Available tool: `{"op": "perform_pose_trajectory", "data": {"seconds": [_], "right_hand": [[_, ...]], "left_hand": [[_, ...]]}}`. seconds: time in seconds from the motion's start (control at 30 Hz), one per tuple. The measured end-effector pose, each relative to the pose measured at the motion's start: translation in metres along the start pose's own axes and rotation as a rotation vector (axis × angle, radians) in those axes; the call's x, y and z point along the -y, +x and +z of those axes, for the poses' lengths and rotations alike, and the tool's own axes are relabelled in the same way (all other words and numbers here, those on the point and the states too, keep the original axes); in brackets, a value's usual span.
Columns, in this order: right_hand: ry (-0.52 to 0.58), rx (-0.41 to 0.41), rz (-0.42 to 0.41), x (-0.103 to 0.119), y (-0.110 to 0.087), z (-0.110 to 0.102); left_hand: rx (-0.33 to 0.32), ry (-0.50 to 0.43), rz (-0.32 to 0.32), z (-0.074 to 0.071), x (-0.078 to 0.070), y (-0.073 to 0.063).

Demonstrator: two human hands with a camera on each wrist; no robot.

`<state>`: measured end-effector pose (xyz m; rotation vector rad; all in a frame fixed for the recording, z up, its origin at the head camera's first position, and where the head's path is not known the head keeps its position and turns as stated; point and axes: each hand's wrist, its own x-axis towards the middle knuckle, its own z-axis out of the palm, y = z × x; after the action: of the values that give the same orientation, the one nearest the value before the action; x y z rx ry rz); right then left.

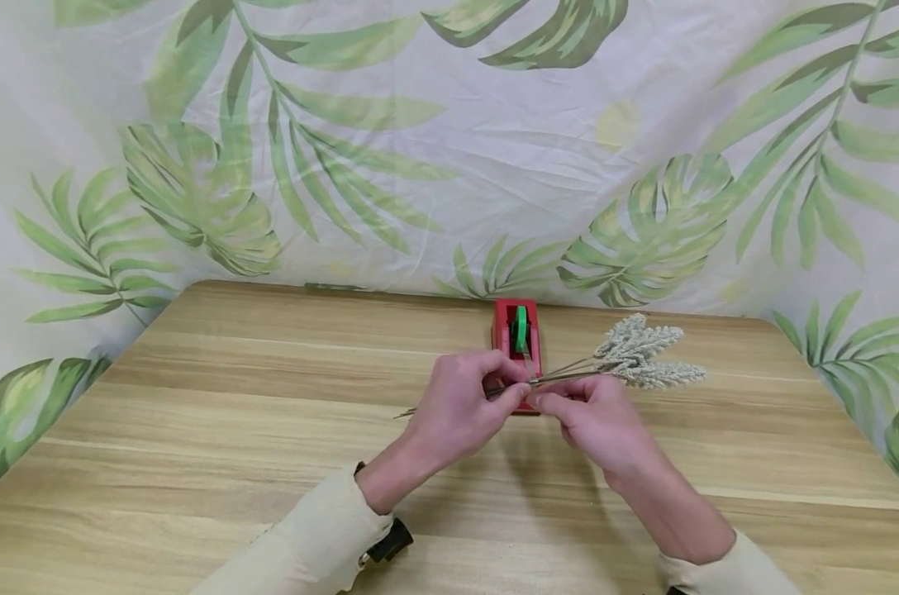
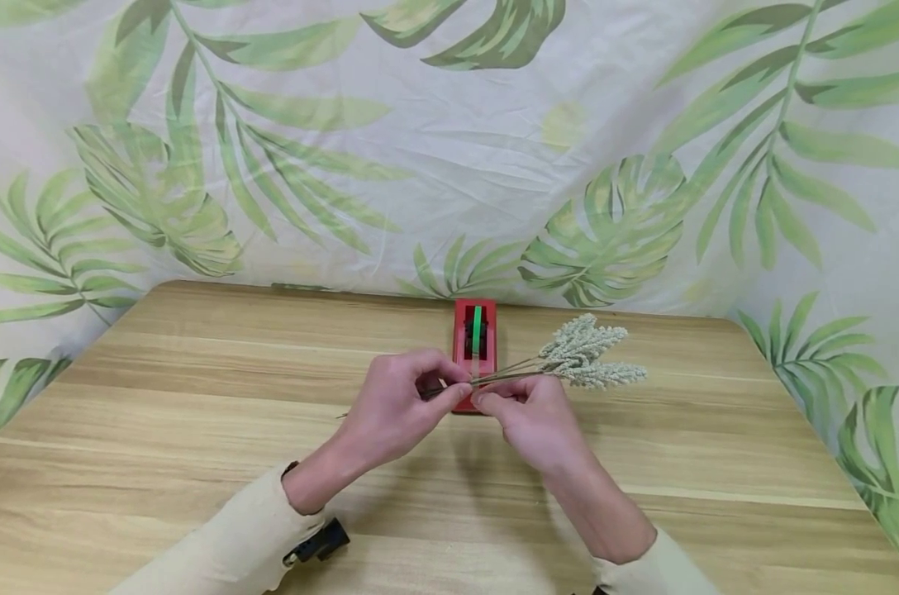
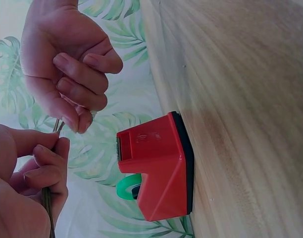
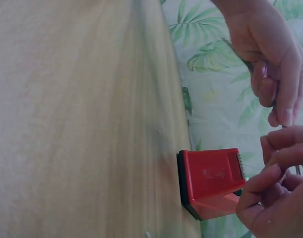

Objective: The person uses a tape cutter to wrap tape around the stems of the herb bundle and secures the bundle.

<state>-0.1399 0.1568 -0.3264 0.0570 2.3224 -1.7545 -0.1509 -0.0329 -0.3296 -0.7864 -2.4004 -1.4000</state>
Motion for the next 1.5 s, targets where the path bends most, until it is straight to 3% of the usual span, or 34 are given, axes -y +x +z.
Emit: {"op": "perform_pose_trajectory", "data": {"seconds": [0.3, 0.53, 0.83, 1.1, 1.37, 1.43, 1.5], "right_hand": [[0.064, -0.091, 0.002, -0.003, 0.003, 0.006], [0.101, -0.113, 0.003, -0.003, 0.003, 0.005], [0.077, -0.139, 0.008, -0.007, 0.006, 0.007], [-0.138, -0.002, 0.022, -0.003, 0.005, 0.002], [-0.266, 0.224, -0.065, 0.009, -0.007, -0.012], [-0.302, 0.228, -0.117, 0.015, -0.013, -0.015], [-0.325, 0.164, -0.197, 0.021, -0.018, -0.017]], "left_hand": [[0.017, 0.016, 0.005, 0.001, 0.002, 0.0], [0.033, -0.006, -0.02, -0.001, 0.0, 0.001], [0.031, 0.007, 0.016, -0.001, 0.002, 0.003], [-0.012, -0.02, 0.036, -0.006, 0.003, 0.004], [-0.033, 0.014, 0.019, -0.006, 0.002, 0.002], [-0.035, 0.029, 0.02, -0.005, 0.002, 0.002], [-0.039, 0.047, 0.022, -0.004, 0.002, 0.001]]}}
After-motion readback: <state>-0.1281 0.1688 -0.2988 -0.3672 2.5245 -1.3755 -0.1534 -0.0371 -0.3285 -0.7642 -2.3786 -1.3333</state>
